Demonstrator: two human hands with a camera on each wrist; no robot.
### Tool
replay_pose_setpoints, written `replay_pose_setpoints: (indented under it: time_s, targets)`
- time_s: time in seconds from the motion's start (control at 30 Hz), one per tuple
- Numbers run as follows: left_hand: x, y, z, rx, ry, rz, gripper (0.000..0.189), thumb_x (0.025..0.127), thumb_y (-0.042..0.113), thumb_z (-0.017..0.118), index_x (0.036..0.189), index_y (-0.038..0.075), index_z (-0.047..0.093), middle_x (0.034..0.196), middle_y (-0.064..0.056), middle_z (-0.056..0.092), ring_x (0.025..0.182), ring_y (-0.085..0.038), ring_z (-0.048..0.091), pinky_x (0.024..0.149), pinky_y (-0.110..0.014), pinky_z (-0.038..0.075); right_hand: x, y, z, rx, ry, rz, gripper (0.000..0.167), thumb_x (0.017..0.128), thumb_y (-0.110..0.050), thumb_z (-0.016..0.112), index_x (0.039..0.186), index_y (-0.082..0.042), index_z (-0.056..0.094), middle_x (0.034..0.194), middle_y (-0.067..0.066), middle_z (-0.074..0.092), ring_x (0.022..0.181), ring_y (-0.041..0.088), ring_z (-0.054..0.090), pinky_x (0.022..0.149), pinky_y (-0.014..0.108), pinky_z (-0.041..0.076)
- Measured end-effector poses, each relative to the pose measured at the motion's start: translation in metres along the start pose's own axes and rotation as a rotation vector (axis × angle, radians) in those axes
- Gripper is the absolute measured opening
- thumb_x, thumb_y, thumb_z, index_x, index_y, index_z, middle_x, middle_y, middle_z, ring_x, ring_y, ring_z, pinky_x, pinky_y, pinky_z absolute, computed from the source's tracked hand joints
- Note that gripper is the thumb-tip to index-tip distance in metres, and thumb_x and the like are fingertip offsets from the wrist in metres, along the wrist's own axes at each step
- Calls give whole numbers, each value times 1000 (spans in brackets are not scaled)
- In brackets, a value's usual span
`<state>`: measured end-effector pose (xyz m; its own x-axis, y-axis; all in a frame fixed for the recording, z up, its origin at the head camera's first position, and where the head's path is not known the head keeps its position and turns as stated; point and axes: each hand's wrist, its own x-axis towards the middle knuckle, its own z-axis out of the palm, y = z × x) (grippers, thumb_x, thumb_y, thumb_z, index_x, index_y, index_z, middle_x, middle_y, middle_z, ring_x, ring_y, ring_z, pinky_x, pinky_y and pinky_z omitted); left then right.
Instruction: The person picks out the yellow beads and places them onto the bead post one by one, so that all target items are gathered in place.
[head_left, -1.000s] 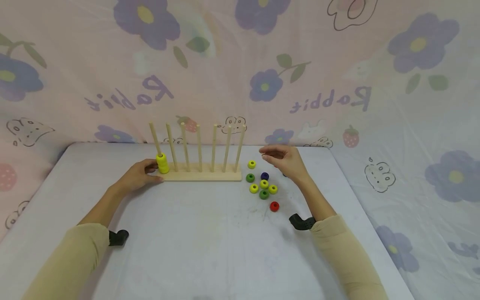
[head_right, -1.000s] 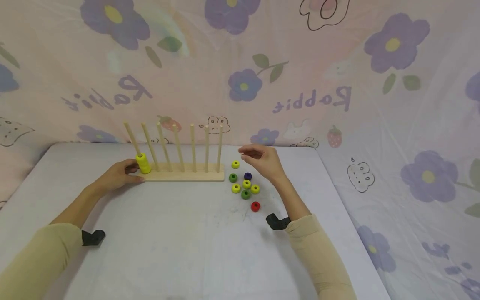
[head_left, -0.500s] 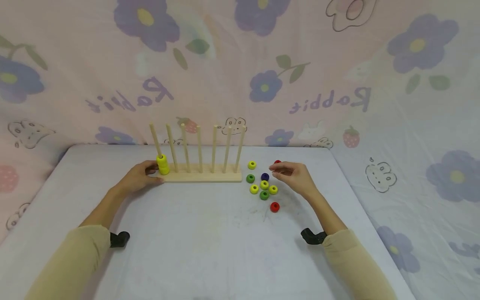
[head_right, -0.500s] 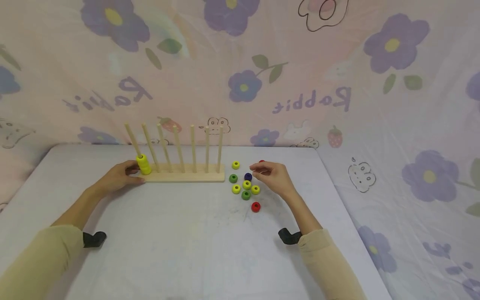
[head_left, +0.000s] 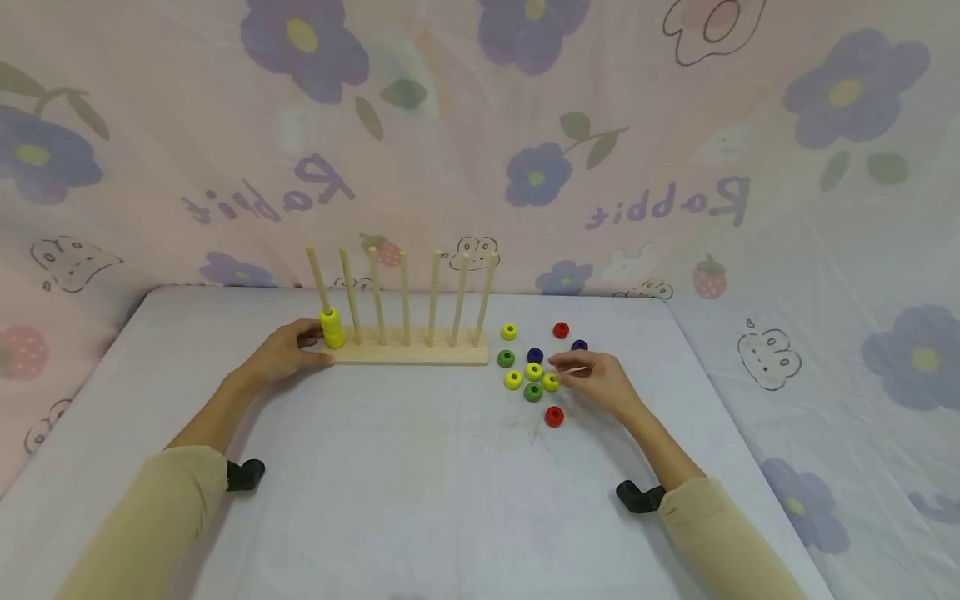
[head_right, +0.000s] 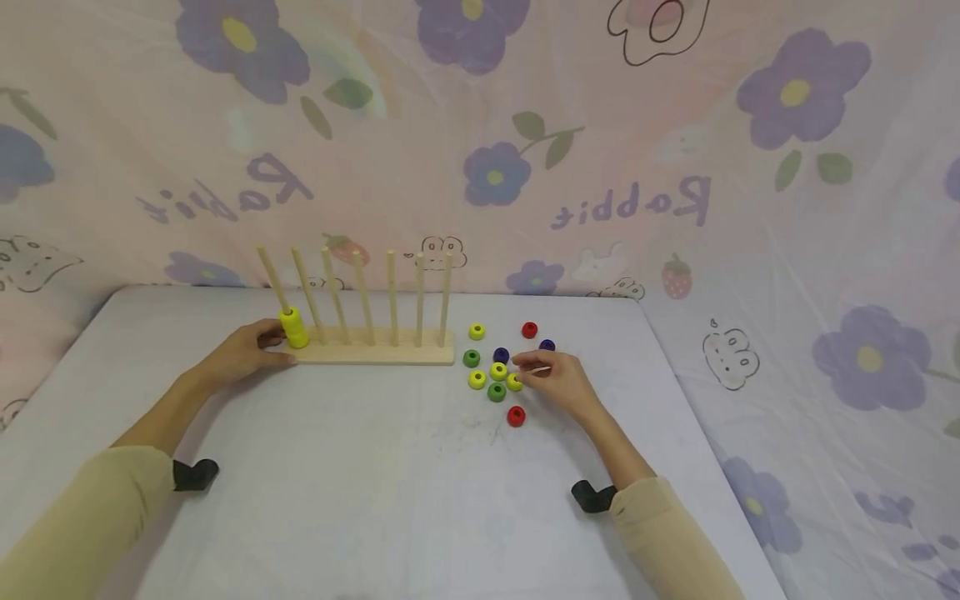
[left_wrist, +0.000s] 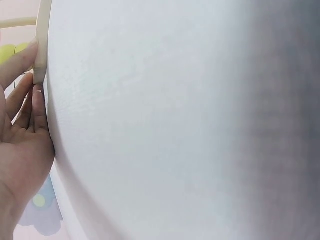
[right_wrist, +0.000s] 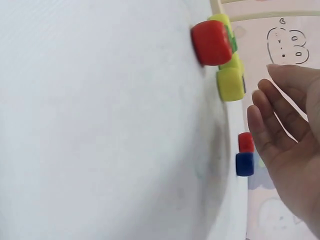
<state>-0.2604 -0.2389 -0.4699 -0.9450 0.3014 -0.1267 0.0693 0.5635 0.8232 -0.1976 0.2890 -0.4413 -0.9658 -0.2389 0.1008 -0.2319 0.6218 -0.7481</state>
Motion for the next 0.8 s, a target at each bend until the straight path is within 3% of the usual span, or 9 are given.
replay_pose_setpoints:
  time_s: [0.3,0.63,0.8]
  targets:
    - [0,-2,1,-1,1,-4,83,88,22,77,149,-10,30,149,-31,39,135,-45,39,116,-55,30,-5,9,8,-47,-50,86,32,89,-12,74,121,-11,72,117,4,72,101,21,68,87,33,58]
    - [-1,3,0,1,7,11,83,88,23,78,148,-10,32,148,-32,40,134,-45,41,115,-55,31,-3,18,14,-97,-40,78,38,86,-18,79,124,-17,72,118,2,72,98,15,68,82,24,56]
    - [-2,5,1,3,9,11,82,88,22,77,148,-11,32,147,-32,40,133,-45,41,115,-56,32,-2,18,13,-115,-41,94,39,85,-22,80,123,-19,73,116,1,73,95,15,66,80,25,56]
